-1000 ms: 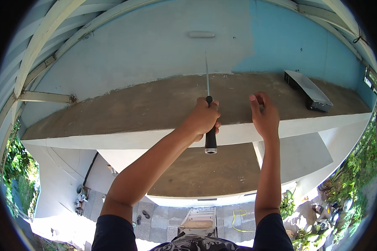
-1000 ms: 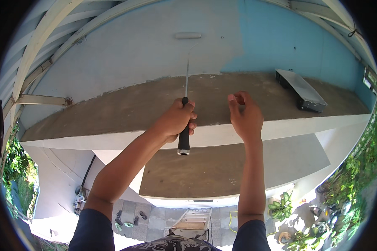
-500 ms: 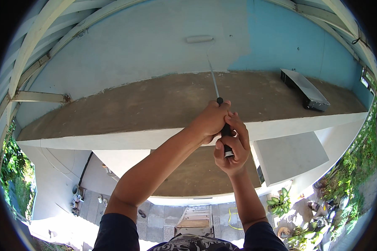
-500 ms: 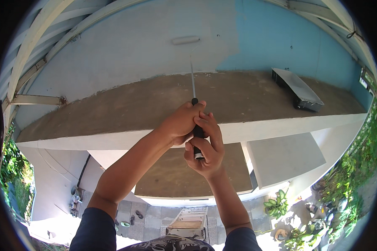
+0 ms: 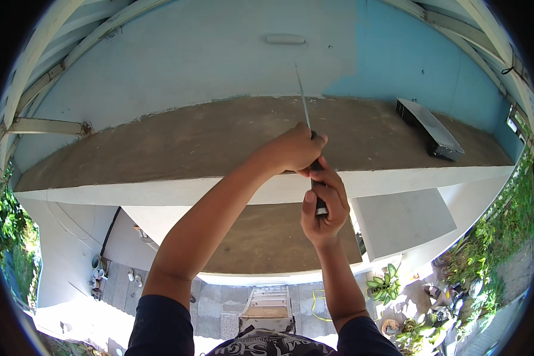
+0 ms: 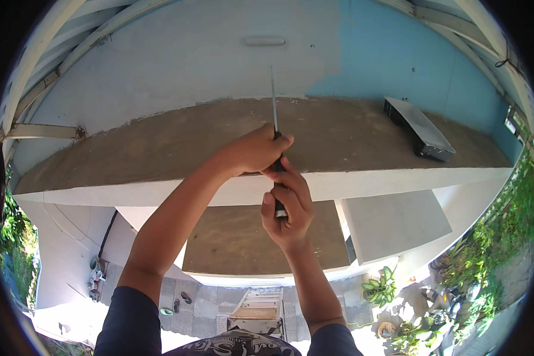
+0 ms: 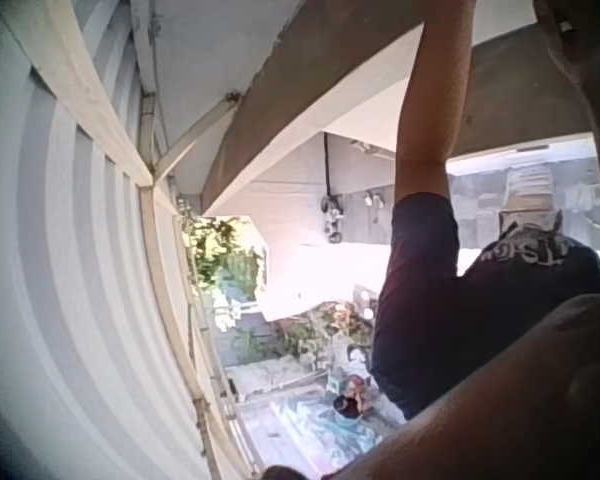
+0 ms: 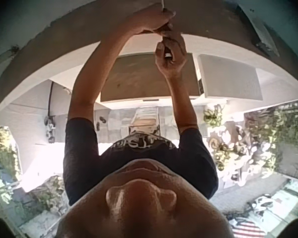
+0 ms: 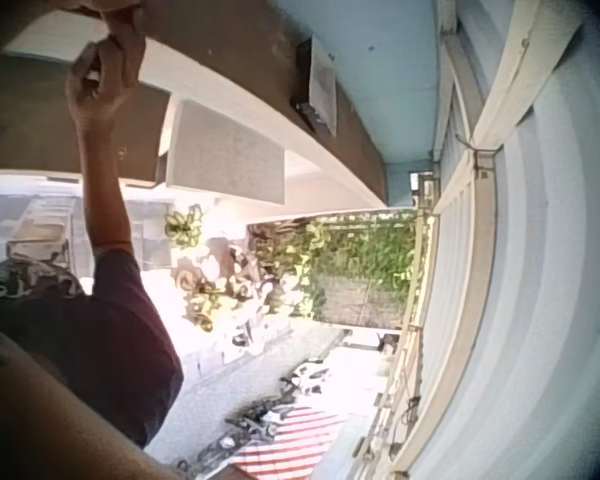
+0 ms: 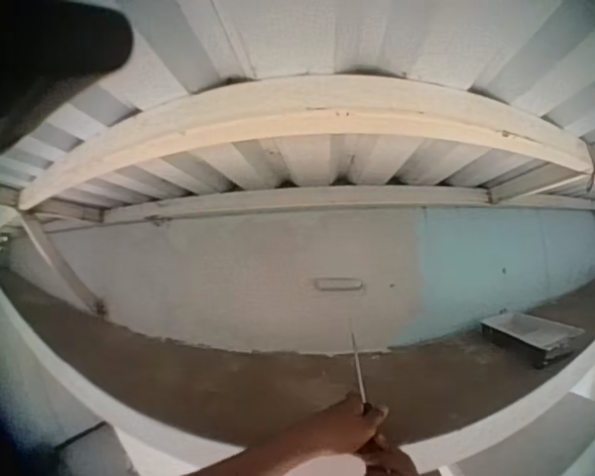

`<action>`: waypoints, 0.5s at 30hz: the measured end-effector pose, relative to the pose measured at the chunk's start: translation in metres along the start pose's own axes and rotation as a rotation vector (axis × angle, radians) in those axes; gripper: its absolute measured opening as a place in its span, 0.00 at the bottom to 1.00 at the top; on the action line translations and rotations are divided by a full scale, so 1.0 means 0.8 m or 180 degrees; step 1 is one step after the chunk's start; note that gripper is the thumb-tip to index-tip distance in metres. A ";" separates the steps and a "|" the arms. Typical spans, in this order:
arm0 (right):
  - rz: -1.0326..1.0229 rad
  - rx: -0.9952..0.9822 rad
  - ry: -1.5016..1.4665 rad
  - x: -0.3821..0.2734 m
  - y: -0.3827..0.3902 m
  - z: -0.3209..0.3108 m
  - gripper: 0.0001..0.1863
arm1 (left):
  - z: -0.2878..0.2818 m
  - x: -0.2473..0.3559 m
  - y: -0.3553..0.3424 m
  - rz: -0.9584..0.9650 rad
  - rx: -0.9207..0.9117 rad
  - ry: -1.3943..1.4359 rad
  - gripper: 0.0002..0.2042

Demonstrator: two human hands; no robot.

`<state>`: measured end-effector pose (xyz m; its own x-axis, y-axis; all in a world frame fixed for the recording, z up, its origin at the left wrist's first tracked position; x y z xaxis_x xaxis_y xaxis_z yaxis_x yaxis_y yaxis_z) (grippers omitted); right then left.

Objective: The person paints the upper portion of a wall using a roller, applying paint from a paint tray.

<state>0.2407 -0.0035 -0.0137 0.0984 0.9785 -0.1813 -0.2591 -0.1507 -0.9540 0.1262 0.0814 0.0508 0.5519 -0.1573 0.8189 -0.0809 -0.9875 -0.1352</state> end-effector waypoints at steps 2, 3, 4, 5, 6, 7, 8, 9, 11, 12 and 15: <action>0.0132 0.0022 0.0033 -0.009 0.023 -0.006 0.06 | 0.013 -0.011 0.006 0.0246 -0.0057 -0.0528 0.22; 0.0213 0.0089 0.0037 -0.008 0.021 -0.007 0.07 | 0.010 -0.008 0.008 0.0351 0.0405 -0.0746 0.22; 0.0205 0.0086 0.0031 -0.011 0.011 -0.005 0.07 | 0.003 -0.001 0.012 0.0454 0.0870 -0.0960 0.22; 0.0093 0.0186 0.0027 -0.013 -0.005 -0.004 0.07 | -0.004 0.016 0.013 0.0400 0.0793 -0.0845 0.23; -0.0018 0.0287 0.0021 -0.015 -0.022 -0.002 0.08 | -0.015 0.022 -0.005 0.0404 0.0803 -0.0849 0.23; -0.0149 0.0324 0.0076 -0.019 -0.039 0.009 0.08 | -0.026 0.039 -0.024 0.0943 0.0688 -0.1491 0.24; -0.0150 0.0317 0.0108 -0.009 -0.055 0.015 0.08 | -0.020 0.058 -0.041 0.1510 0.0509 -0.2081 0.25; -0.0272 0.0346 0.0158 -0.005 -0.072 0.023 0.07 | -0.038 0.076 -0.043 0.1139 0.0760 -0.1457 0.21; -0.0376 0.0413 0.0182 0.006 -0.093 0.031 0.07 | -0.061 0.096 -0.063 0.0746 0.0989 -0.0882 0.18; -0.0277 0.0314 0.0197 0.014 -0.098 0.040 0.05 | -0.066 0.109 -0.075 0.1246 0.0962 -0.1574 0.18; 0.0535 0.0095 0.0226 0.024 -0.094 0.042 0.04 | -0.034 0.109 -0.089 0.2075 0.0706 -0.3551 0.18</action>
<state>0.2297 0.0315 0.0623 0.1185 0.9273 -0.3550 -0.3060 -0.3060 -0.9015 0.1571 0.1382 0.1470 0.8577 -0.4053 -0.3164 -0.5139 -0.6939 -0.5044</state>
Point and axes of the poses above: each hand's wrist, its own y-axis away from the middle knuckle, its own z-axis out of the palm, x = y × z, the point moved 7 cm from there along -y, towards the middle knuckle, and after that the axes turned 8 degrees about x, right-handed, at the moved point
